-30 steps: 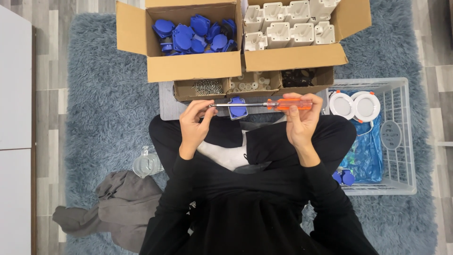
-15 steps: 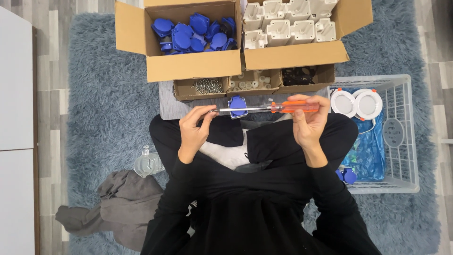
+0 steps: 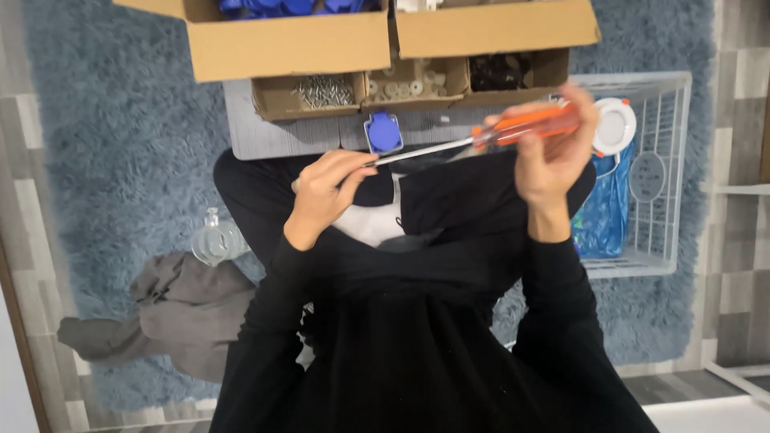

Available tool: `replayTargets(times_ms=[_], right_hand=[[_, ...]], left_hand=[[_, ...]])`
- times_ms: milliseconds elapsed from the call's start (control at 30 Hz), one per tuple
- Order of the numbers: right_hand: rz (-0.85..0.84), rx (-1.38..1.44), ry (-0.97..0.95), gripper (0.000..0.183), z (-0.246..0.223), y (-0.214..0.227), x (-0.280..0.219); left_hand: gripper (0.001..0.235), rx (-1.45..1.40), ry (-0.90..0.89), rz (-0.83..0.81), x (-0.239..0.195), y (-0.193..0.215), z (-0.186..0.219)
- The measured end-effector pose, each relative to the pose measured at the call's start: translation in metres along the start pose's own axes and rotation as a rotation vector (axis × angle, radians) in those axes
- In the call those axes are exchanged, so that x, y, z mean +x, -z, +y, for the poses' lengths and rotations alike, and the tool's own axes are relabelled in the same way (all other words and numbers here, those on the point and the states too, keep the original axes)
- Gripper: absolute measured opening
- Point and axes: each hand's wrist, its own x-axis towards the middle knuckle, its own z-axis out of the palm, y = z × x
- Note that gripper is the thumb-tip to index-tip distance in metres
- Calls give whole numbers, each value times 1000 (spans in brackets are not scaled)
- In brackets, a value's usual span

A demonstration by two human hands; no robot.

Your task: Assembling small electrical or hardware components using a screwdriver while sitting on the floor.

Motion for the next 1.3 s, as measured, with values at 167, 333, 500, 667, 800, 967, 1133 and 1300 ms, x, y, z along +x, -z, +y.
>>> replayTargets(times_ms=[167,333,500,667,800,967,1133,1300], right_hand=[[-65,-38,-34,63,-18,7,15],[-228,-146,18,64,-21,-2,28],[-264,-202,50,62,-24,-13,33],[-266,-206,69,62,-24,-15,37],[-285,-211,71,63,-26,-19,40],[-374,-228,99,69,-32,-24,51],[-593,-284,17,59,-67,-41,77],[-521,-276,318,45,-51,-57,92]], left_hand=[[72,49,-24,-109,3,-19,-10],[82,133,93,-58,-7,-41,-45],[81,150,122,-68,-17,-56,-69],[68,145,120,-36,-17,-64,-75],[61,119,112,1,-15,-64,-73],[59,144,102,10,-14,-64,-75],[60,122,122,57,-12,-67,-70],[58,202,45,178,-19,-86,-92]])
